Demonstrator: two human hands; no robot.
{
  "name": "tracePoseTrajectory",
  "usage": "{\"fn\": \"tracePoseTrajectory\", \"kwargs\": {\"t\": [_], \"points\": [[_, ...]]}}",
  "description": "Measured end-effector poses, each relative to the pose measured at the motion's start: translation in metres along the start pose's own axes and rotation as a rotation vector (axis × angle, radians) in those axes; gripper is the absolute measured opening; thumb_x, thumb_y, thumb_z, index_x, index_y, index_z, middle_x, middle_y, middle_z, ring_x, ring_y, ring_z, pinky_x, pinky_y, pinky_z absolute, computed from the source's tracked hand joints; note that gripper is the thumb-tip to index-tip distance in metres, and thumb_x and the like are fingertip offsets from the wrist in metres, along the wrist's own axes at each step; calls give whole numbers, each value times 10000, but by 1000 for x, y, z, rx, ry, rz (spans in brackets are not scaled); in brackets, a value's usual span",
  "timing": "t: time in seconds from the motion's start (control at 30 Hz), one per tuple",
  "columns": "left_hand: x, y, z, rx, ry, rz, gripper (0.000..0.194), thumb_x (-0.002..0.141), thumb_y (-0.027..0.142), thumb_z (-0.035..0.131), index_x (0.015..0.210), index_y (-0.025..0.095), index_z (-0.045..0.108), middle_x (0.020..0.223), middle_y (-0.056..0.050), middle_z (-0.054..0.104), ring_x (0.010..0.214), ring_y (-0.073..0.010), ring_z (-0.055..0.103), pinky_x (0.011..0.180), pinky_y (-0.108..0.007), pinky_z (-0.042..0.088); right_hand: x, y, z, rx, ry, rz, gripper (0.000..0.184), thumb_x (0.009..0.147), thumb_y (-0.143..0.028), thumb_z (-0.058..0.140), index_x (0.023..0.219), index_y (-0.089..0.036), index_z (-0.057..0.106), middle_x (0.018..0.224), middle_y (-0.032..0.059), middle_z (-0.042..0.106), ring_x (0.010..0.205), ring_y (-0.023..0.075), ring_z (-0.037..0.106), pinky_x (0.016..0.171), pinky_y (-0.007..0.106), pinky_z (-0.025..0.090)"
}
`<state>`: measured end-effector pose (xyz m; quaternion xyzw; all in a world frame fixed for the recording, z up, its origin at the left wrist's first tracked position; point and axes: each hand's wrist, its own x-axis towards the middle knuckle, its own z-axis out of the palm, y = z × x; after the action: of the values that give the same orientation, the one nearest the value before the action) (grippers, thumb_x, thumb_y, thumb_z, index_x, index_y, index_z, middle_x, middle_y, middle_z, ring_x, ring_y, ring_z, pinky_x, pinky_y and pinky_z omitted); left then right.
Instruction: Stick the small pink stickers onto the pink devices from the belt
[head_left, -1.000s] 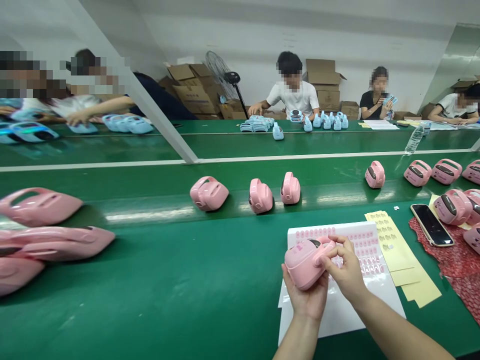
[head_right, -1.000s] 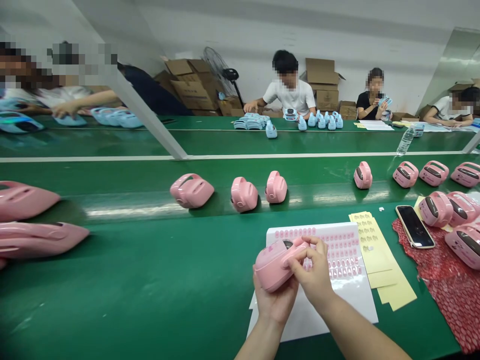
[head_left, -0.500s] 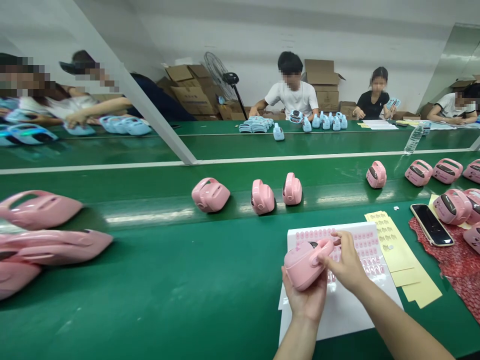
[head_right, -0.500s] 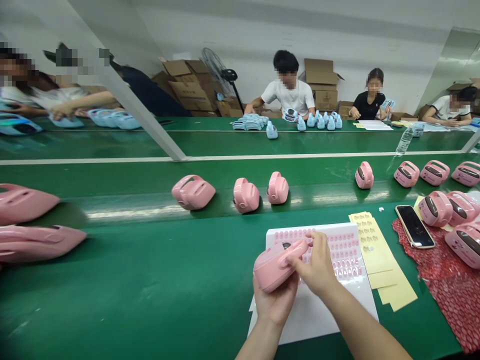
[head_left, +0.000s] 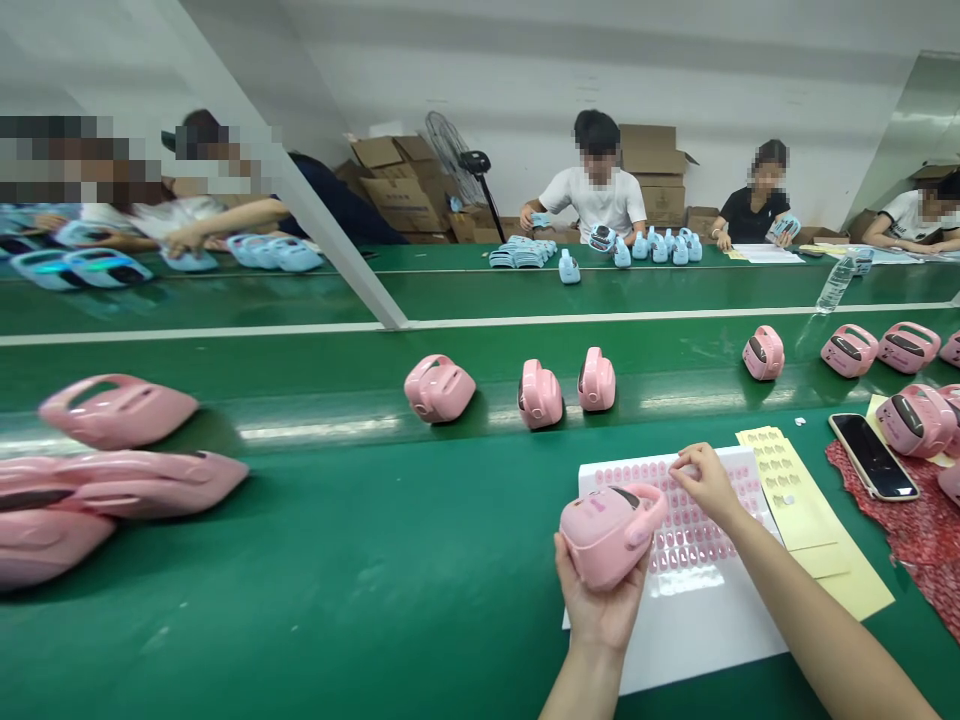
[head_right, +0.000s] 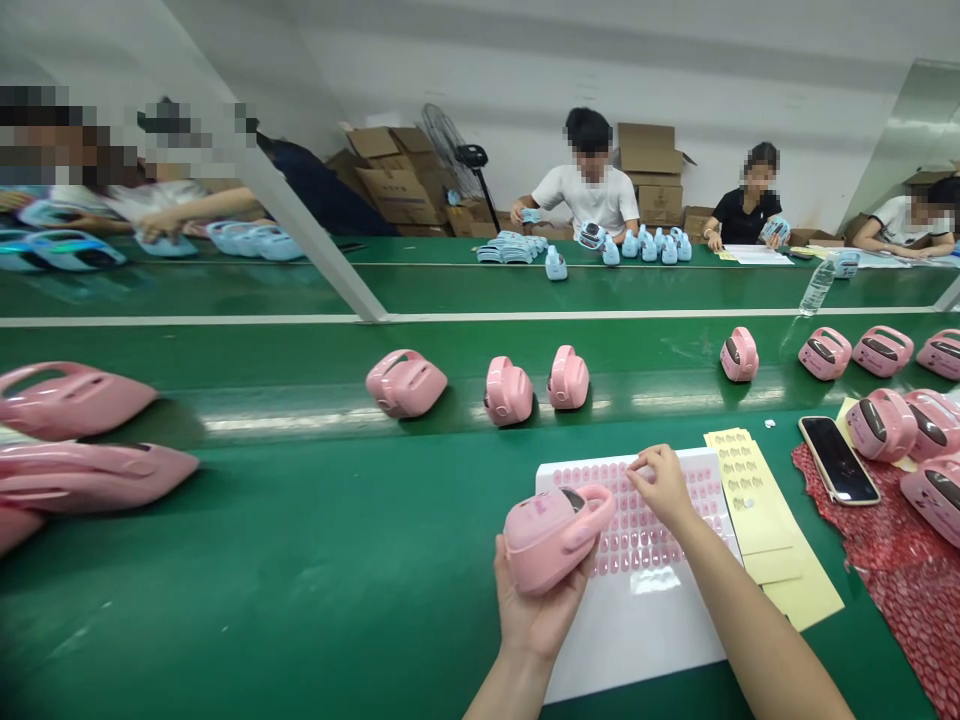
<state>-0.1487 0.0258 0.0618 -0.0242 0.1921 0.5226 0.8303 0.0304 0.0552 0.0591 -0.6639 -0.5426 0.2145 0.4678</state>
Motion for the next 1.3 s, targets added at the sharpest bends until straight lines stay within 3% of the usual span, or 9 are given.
{"fn": "tracePoseTrajectory", "kwargs": {"t": [0.1, 0.2, 0.3, 0.4, 0.6, 0.73, 0.93, 1.07, 1.3], "points": [[-1, 3, 2, 328, -26, 173, 568, 586, 369, 751, 1108, 247, 563, 1033, -67, 658, 975, -292, 603, 782, -387, 507, -1, -27, -18, 251, -55, 101, 119, 719, -311, 576, 667, -204, 587, 826, 37, 561, 865, 205, 557, 707, 339, 459], [-7, 1, 7, 716, -92, 419, 847, 339, 149, 850, 1128, 256, 563, 1157, -64, 590, 1170, -335, 457, 922, -369, 417, -9, -58, -32, 353, -191, 64, 178, 719, -367, 594, 655, -201, 583, 850, 36, 562, 902, 196, 552, 720, 318, 459], [-15, -3, 13, 961, -161, 514, 848, 268, 43, 828, 1066, 236, 617, 1187, -82, 561, 1253, -359, 342, 1027, -422, 277, -20, -80, -40, 315, -318, -13, 147, 701, -341, 634, 668, -202, 600, 899, 36, 548, 919, 187, 547, 760, 322, 452], [-18, 0, 18, 952, -222, 495, 812, 269, 3, 811, 1044, 176, 642, 1182, -155, 554, 1252, -402, 324, 1041, -488, 208, -28, -88, -42, 247, -365, -60, 119, 707, -311, 639, 656, -207, 613, 905, 35, 532, 943, 192, 541, 789, 334, 453], [-14, 20, 27, 895, -273, 276, 733, 227, -78, 784, 929, 105, 679, 1142, -230, 569, 1254, -436, 301, 1037, -490, 224, -34, -85, -41, 245, -322, -99, 111, 718, -299, 632, 649, -213, 617, 881, 25, 509, 921, 184, 545, 815, 339, 462], [-14, 21, 26, 978, -312, 354, 737, 250, -56, 795, 949, 148, 681, 1138, -182, 582, 1231, -406, 363, 1036, -482, 239, -40, -84, -37, 249, -282, -74, 137, 735, -315, 619, 645, -212, 606, 885, 30, 499, 931, 188, 535, 833, 349, 449], [-13, 20, 23, 1266, -487, 537, 832, 320, 11, 809, 1087, 274, 618, 1170, -102, 580, 1161, -364, 461, 981, -501, 316, -47, -84, -32, 263, -200, -98, 144, 752, -303, 593, 643, -208, 586, 867, 34, 508, 905, 188, 536, 830, 354, 444], [-14, 19, 24, 1226, -445, 536, 770, 317, 61, 823, 1040, 255, 642, 1143, -113, 592, 1140, -374, 473, 979, -514, 308, -51, -81, -30, 157, -135, -226, 124, 779, -285, 555, 679, -219, 590, 875, 44, 509, 893, 191, 536, 803, 358, 458], [-15, 16, 20, 1207, -465, 585, 812, 294, 16, 814, 1051, 248, 635, 1117, -112, 597, 1105, -374, 495, 958, -506, 345, -59, -76, -36, -297, 38, -668, 152, 800, -242, 530, 916, -252, 628, 980, 81, 533, 873, 212, 509, 743, 361, 450]]}}
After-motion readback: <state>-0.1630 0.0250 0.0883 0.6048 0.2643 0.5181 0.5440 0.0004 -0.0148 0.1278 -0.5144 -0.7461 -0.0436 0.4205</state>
